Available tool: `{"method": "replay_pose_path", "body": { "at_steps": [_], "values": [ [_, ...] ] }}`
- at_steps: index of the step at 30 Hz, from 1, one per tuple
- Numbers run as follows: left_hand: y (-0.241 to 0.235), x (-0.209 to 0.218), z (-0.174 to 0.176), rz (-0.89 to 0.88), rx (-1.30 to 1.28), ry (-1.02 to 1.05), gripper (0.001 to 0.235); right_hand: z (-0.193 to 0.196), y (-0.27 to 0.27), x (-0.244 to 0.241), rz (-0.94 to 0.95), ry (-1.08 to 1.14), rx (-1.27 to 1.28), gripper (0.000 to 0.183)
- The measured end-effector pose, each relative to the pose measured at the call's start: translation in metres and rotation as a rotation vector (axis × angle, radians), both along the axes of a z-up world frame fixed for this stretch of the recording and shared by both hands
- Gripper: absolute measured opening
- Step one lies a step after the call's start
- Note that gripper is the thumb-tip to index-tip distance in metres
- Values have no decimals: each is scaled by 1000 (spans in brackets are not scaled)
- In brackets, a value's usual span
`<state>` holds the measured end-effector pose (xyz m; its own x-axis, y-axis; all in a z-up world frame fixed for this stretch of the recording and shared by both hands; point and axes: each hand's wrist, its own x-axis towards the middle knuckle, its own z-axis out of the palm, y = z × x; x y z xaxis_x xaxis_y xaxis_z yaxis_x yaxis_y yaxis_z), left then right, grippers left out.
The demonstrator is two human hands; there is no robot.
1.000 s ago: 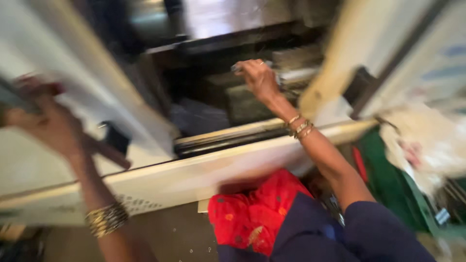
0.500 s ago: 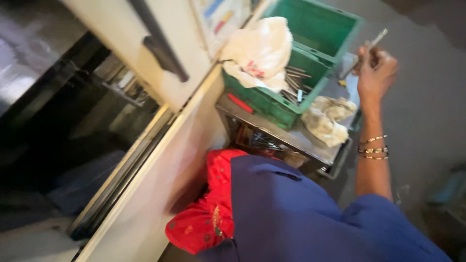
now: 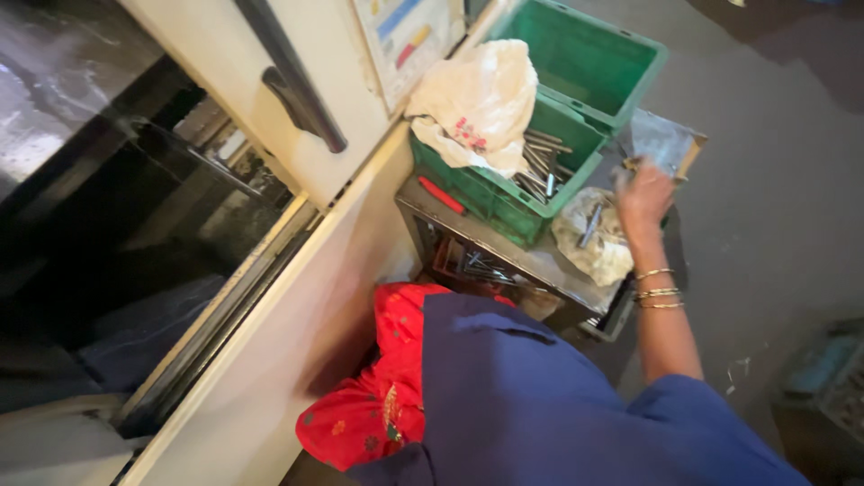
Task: The person sits on the floor and cleans metal rods using a red cloth and a screwdriver. They open the machine door to insert and clean the rods, then close the door. The person repeatedly wipes the rods and uses the screwdriver to clean the interior of the rods.
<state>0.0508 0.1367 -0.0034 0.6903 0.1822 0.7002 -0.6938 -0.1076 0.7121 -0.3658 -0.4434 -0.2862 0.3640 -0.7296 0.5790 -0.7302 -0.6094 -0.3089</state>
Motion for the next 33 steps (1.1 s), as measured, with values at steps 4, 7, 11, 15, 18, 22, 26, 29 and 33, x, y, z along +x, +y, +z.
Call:
{"method": "replay_pose_path", "body": {
  "at_steps": [4, 7, 11, 15, 18, 22, 26, 29, 33],
  "values": [
    [-7, -6, 6, -18, 4, -3, 17, 42, -15, 68, 247, -45, 226, 30],
    [-8, -12, 5, -33, 10, 0, 17, 19, -25, 130, 177, 376, 406, 38],
    [-6, -15, 8, -33, 13, 3, 17, -1, -32, 156, 212, 420, 245, 30],
    [-7, -12, 10, -30, 21, 10, 17, 49, 9, 132, 365, 117, 305, 52],
    [-13, -2, 21, -40, 10, -9, 17, 123, 73, 120, 542, -268, 513, 66],
    [-12, 3, 24, -74, 4, -9, 17, 199, 146, 125, 847, -495, 382, 65],
    [6, 0, 24, -77, -21, -3, 17, 226, 184, 141, 990, -535, 307, 64],
    [28, -8, 19, -30, -26, -10, 17, 220, 201, 156, 1095, -602, 358, 59],
    [73, -15, 5, 138, -29, -64, 18, 205, 217, 189, 1308, -965, 1278, 49]
  ]
}}
